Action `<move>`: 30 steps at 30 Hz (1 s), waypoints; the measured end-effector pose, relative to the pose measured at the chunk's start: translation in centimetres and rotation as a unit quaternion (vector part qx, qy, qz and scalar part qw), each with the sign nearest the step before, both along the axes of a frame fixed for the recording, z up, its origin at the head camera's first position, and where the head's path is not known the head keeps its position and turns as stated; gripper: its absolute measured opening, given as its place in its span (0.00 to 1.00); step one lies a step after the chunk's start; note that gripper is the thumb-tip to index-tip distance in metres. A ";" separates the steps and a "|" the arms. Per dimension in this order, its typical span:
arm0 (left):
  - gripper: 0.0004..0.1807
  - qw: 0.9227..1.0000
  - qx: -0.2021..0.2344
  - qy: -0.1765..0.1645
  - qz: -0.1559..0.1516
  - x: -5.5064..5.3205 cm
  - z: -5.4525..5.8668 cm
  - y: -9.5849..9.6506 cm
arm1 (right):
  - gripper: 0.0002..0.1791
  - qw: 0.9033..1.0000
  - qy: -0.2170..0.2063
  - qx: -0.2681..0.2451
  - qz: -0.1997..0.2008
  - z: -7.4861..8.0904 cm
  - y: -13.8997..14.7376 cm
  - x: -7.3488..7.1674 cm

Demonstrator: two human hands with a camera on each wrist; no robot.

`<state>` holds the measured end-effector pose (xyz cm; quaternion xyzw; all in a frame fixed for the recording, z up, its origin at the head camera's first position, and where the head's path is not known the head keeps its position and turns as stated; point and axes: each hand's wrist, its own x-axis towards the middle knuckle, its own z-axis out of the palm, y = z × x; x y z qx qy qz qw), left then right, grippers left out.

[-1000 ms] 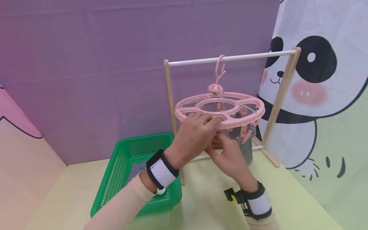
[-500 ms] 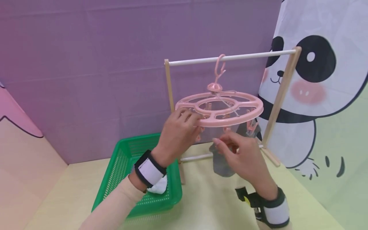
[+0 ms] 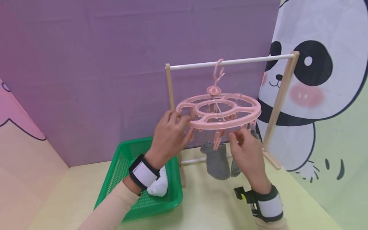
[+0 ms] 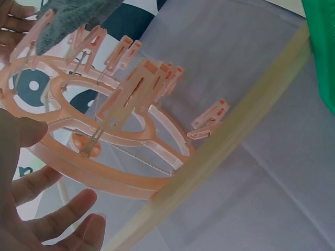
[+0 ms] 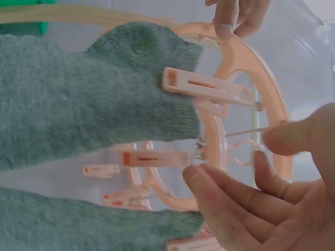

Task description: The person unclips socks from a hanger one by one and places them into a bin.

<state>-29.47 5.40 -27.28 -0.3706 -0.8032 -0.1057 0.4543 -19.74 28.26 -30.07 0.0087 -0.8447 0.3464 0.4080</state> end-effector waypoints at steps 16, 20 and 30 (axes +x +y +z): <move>0.14 1.000 0.009 -0.021 0.020 -0.7 -0.7 -0.3 | 0.26 0.972 -0.061 -0.090 0.210 -2.0 -0.7 -2.3; 0.18 0.999 0.015 -0.028 0.018 -0.6 -1.0 -0.2 | 0.23 0.974 -0.049 -0.082 0.206 -1.9 -0.7 -2.4; 0.23 0.992 0.070 0.052 -0.089 2.3 -3.9 0.6 | 0.20 0.975 -0.063 -0.096 0.191 -1.8 -0.8 -2.2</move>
